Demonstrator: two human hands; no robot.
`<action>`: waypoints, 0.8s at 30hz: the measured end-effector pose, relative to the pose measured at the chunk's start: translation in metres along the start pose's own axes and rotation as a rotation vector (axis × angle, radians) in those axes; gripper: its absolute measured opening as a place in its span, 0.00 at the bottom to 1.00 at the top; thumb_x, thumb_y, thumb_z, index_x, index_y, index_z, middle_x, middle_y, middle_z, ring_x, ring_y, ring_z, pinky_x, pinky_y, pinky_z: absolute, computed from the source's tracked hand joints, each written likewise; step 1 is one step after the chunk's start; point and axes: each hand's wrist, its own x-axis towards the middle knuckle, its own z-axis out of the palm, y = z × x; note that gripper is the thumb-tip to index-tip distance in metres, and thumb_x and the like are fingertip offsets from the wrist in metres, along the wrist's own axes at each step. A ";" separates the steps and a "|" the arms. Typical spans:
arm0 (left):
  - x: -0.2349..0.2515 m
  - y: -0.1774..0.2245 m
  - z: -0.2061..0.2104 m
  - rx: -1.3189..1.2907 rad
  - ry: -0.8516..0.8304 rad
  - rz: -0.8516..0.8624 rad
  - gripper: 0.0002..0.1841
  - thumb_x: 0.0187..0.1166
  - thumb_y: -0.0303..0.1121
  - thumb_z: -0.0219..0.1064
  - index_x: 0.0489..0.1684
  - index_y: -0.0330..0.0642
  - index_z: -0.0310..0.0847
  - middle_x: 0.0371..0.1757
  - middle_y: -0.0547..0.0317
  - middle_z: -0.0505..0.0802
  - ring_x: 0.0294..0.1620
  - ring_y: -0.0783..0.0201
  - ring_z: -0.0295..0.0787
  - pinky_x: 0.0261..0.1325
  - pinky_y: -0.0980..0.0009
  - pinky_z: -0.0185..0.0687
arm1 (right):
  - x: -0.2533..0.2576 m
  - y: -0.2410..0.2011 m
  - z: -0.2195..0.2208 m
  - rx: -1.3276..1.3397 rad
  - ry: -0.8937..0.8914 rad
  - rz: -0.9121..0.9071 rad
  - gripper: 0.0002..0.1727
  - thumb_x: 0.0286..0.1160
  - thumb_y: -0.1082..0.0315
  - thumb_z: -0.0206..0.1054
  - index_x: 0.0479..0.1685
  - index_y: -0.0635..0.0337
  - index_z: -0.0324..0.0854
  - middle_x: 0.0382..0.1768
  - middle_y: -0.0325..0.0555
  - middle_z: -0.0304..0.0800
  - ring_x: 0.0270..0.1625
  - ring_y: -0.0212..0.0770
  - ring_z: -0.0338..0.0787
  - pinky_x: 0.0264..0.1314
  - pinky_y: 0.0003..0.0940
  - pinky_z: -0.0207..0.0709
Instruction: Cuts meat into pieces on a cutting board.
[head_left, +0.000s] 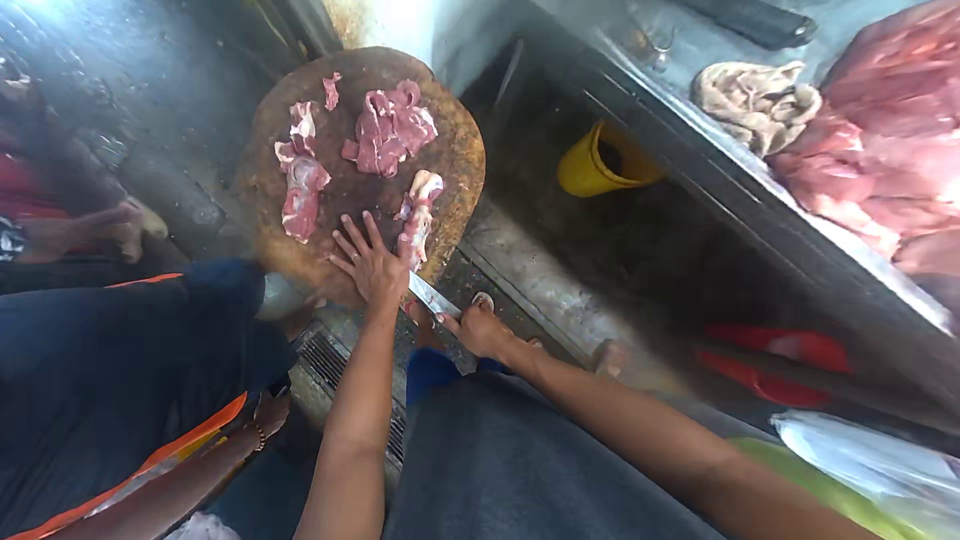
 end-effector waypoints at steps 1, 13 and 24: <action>0.001 0.000 -0.001 -0.010 -0.005 -0.002 0.47 0.82 0.73 0.35 0.99 0.61 0.28 0.98 0.57 0.27 0.98 0.45 0.17 0.88 0.25 0.19 | 0.002 -0.007 -0.003 0.001 -0.003 -0.013 0.49 0.81 0.22 0.41 0.45 0.65 0.85 0.48 0.63 0.91 0.56 0.61 0.92 0.58 0.63 0.83; 0.000 0.005 -0.002 0.030 0.106 -0.038 0.43 0.82 0.69 0.40 0.98 0.62 0.41 0.99 0.50 0.38 0.98 0.40 0.27 0.88 0.25 0.24 | -0.002 0.000 0.023 0.015 0.008 -0.045 0.51 0.80 0.22 0.42 0.49 0.67 0.85 0.51 0.65 0.91 0.60 0.62 0.91 0.61 0.66 0.82; -0.038 -0.063 -0.046 -0.352 0.160 -0.262 0.25 0.90 0.47 0.54 0.78 0.45 0.77 0.75 0.39 0.82 0.74 0.40 0.80 0.74 0.39 0.74 | -0.049 0.111 0.015 0.041 0.122 -0.032 0.47 0.80 0.24 0.46 0.52 0.64 0.86 0.45 0.62 0.92 0.53 0.62 0.92 0.59 0.66 0.82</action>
